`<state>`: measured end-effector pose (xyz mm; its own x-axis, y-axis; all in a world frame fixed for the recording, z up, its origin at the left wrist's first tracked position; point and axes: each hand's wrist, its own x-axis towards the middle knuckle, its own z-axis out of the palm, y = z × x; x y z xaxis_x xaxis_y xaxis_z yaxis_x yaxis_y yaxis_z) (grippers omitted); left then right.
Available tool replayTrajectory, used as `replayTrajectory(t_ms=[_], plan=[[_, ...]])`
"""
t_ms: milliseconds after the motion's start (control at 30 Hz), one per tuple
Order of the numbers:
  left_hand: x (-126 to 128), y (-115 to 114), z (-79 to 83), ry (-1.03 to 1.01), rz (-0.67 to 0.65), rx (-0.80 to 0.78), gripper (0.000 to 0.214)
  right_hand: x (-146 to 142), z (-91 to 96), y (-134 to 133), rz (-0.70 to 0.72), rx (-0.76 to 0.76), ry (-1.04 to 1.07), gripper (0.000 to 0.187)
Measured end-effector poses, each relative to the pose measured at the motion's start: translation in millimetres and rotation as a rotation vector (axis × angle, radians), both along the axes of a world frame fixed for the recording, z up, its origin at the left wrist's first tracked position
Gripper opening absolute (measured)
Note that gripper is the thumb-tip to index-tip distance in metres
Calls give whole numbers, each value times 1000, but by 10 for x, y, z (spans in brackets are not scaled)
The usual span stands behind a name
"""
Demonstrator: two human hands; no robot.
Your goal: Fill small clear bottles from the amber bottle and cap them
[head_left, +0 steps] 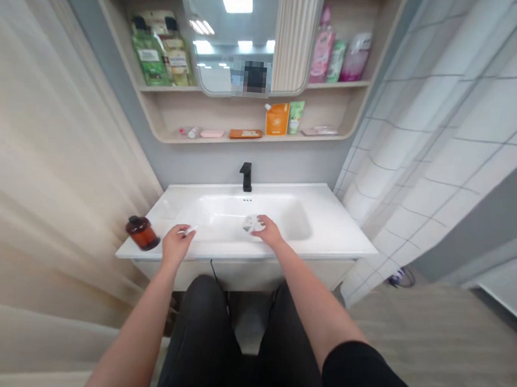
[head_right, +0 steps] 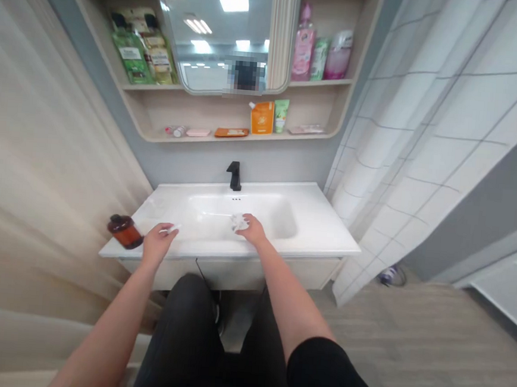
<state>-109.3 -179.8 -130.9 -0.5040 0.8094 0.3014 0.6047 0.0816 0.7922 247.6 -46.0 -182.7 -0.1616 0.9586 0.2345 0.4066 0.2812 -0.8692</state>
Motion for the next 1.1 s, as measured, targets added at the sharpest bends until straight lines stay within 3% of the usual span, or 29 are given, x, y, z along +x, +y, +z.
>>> replayTrajectory(t_ms=[133,300,533,700,867,967,1100], plan=[[-374,-326,-60,325,218,-21,40,-3,-35,28,26,-20,-5,72],[-448,-397,-71,673,257,-117,46,18,-46,20,56,-42,-10,73],[-371,-224,-85,615,301,-299,39,42,-62,14,41,-20,81,67],[-436,-214,-64,633,281,-305,35,25,-38,-11,18,-10,150,63],[-416,-309,40,619,255,-294,43,43,138,-162,-43,65,265,65],[-414,-487,105,584,276,-174,43,322,242,-284,-212,137,309,67],[-579,-723,188,492,397,-8,39,1149,284,-378,-489,238,243,72]])
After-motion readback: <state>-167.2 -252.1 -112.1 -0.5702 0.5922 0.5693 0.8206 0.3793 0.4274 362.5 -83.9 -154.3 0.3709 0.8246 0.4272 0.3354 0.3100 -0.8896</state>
